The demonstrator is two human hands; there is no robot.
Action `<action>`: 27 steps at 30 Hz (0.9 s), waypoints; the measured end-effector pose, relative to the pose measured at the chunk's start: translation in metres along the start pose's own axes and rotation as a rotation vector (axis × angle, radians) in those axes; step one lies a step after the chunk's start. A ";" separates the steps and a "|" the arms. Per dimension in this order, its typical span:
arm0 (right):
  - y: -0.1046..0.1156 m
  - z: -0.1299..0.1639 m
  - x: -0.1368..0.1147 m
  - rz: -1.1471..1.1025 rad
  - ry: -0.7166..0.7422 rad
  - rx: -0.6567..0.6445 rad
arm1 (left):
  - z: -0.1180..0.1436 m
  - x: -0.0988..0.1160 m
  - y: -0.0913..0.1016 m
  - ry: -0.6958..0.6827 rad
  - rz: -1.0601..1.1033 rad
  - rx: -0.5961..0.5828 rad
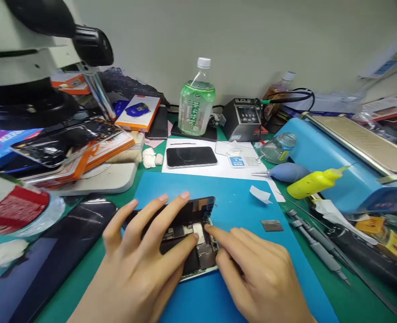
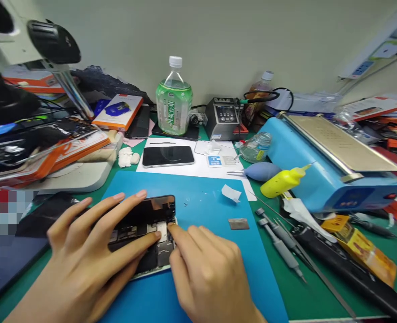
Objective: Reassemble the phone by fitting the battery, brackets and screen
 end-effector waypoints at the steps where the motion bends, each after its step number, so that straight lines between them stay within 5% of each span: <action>1: 0.000 0.001 0.000 0.003 -0.009 0.009 | 0.000 0.000 -0.001 0.007 0.003 0.007; 10: -0.005 0.004 -0.002 0.050 0.037 -0.037 | 0.001 -0.001 -0.007 -0.027 -0.002 0.128; 17: -0.004 0.002 -0.005 0.051 0.072 -0.050 | -0.001 0.000 -0.003 -0.013 -0.016 0.020; 27: -0.003 0.000 -0.002 -0.001 0.057 -0.014 | -0.003 0.000 -0.004 -0.045 -0.026 0.021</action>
Point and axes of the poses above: each hand's wrist, its own z-axis away from the middle knuckle, its own y-axis out of the back of the hand, x = y × z, the point moved 4 cm from there along -z, towards the middle knuckle, and after that the axes turned 11 degrees about -z, right-handed, at the moved point
